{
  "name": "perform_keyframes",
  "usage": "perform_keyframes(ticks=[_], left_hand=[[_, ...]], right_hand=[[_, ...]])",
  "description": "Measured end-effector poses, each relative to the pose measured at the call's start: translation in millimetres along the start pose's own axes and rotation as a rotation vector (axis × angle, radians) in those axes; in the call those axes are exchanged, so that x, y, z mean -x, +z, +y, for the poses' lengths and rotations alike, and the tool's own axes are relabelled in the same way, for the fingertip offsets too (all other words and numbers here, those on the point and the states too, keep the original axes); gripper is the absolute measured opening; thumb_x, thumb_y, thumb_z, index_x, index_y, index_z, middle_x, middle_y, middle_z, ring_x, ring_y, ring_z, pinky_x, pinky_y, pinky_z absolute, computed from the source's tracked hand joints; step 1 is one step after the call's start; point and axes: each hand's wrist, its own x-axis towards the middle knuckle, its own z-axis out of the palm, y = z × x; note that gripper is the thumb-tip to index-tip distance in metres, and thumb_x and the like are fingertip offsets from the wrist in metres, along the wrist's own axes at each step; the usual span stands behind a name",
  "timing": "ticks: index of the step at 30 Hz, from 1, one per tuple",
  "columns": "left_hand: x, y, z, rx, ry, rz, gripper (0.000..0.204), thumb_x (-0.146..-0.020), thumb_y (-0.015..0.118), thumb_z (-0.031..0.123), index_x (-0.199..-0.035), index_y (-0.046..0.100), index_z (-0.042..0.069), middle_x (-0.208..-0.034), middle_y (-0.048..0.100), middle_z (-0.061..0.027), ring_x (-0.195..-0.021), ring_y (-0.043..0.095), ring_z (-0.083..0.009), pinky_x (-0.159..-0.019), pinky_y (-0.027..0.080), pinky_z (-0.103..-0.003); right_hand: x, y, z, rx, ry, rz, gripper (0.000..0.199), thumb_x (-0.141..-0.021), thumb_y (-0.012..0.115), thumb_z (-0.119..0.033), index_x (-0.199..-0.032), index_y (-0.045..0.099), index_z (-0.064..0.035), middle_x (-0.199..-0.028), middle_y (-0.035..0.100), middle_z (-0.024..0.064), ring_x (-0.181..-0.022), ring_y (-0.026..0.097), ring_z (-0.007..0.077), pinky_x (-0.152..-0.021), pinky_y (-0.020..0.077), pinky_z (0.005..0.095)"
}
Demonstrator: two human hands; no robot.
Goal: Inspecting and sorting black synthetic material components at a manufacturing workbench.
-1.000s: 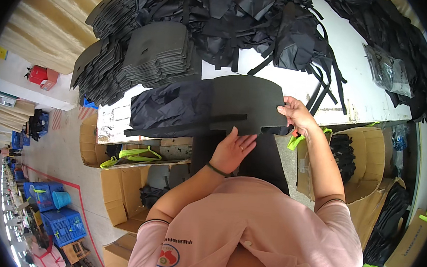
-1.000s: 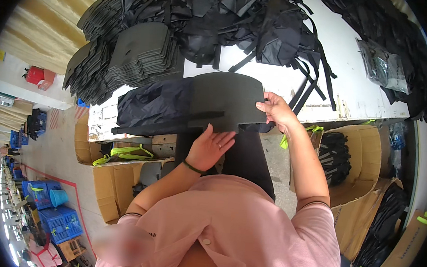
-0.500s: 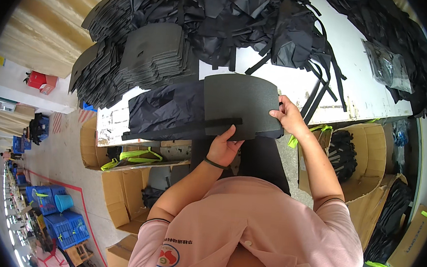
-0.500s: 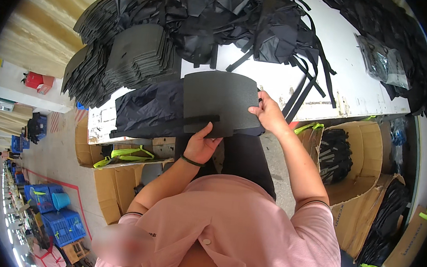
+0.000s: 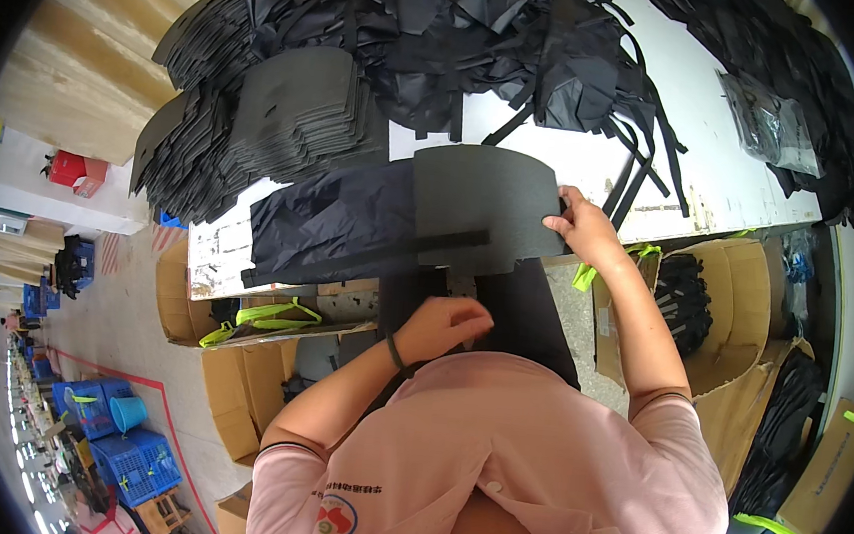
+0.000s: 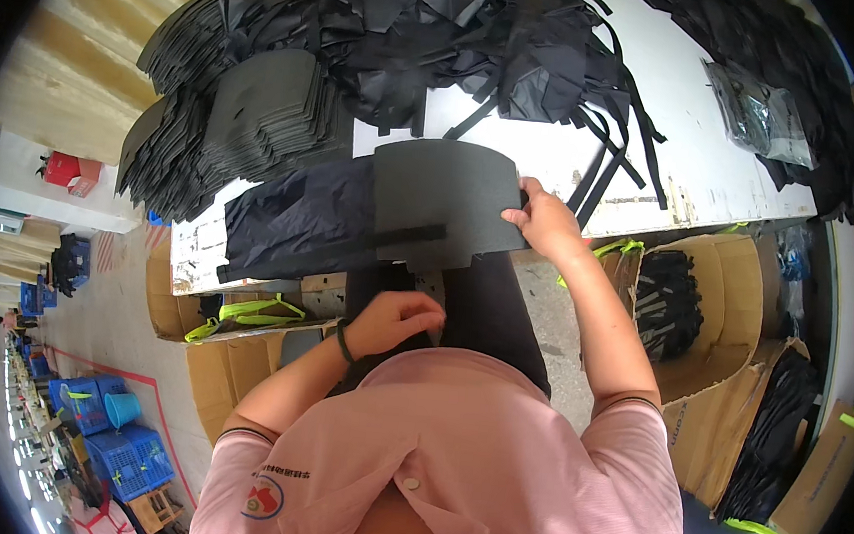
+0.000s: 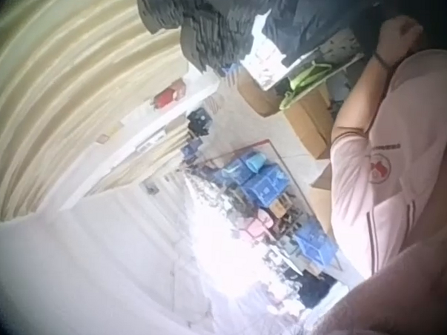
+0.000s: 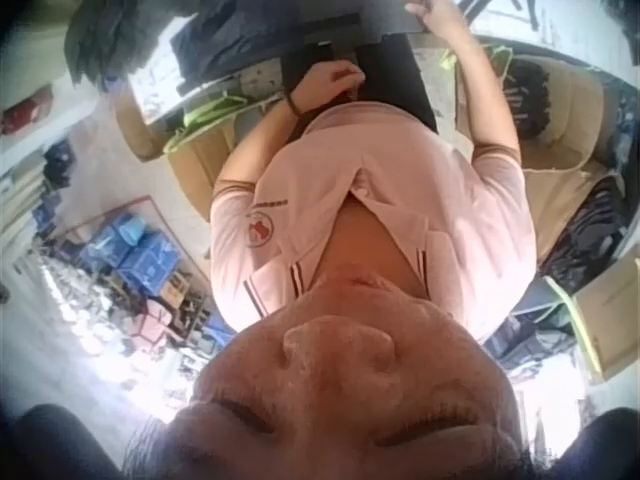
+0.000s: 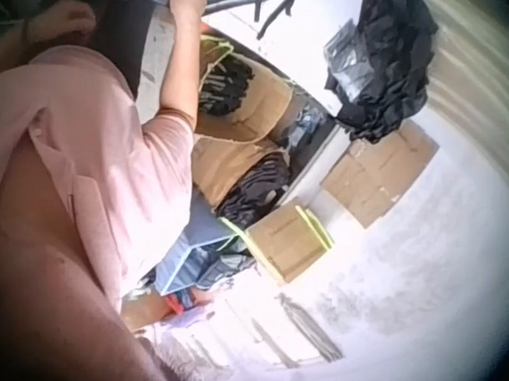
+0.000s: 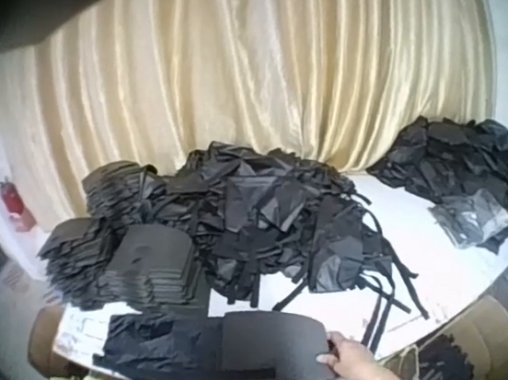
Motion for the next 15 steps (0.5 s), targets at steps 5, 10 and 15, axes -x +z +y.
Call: perform_keyframes(ticks=[5, 10, 15], left_hand=[[-26.0, -17.7, 28.1, -1.341, 0.57, 0.508, 0.071, -0.081, 0.07, 0.039, -0.14, 0.043, 0.01, -0.146, 0.039, -0.0158, -0.136, 0.033, -0.0372, -0.109, 0.026, -0.056], [-43.3, -27.4, -4.4, -1.459, 0.387, 0.354, 0.095, -0.072, 0.076, 0.044, -0.149, 0.027, 0.016, -0.154, 0.024, -0.0118, -0.142, 0.019, -0.0351, -0.11, 0.016, -0.064], [-46.6, -21.1, -1.3, -1.512, 0.345, 0.336, 0.095, -0.072, 0.076, 0.043, -0.149, 0.027, 0.016, -0.153, 0.026, -0.0123, -0.142, 0.02, -0.0358, -0.11, 0.016, -0.064]], right_hand=[[-14.4, 8.5, 1.4, 0.053, -0.217, 0.246, 0.042, -0.083, 0.069, -0.027, -0.118, 0.055, -0.0079, -0.108, 0.06, 0.0157, -0.097, 0.061, 0.0353, -0.082, 0.0497, 0.0417], [-87.0, -25.4, 20.5, -0.164, -0.168, 0.495, 0.04, -0.081, 0.072, -0.02, -0.114, 0.056, -0.0022, -0.108, 0.059, 0.0192, -0.097, 0.062, 0.0322, -0.085, 0.049, 0.0382], [-137.1, -44.2, 14.8, 0.242, 0.008, 0.586, 0.034, -0.078, 0.074, -0.019, -0.104, 0.06, -0.0043, -0.101, 0.062, 0.0166, -0.103, 0.06, 0.0342, -0.086, 0.0493, 0.0402]])
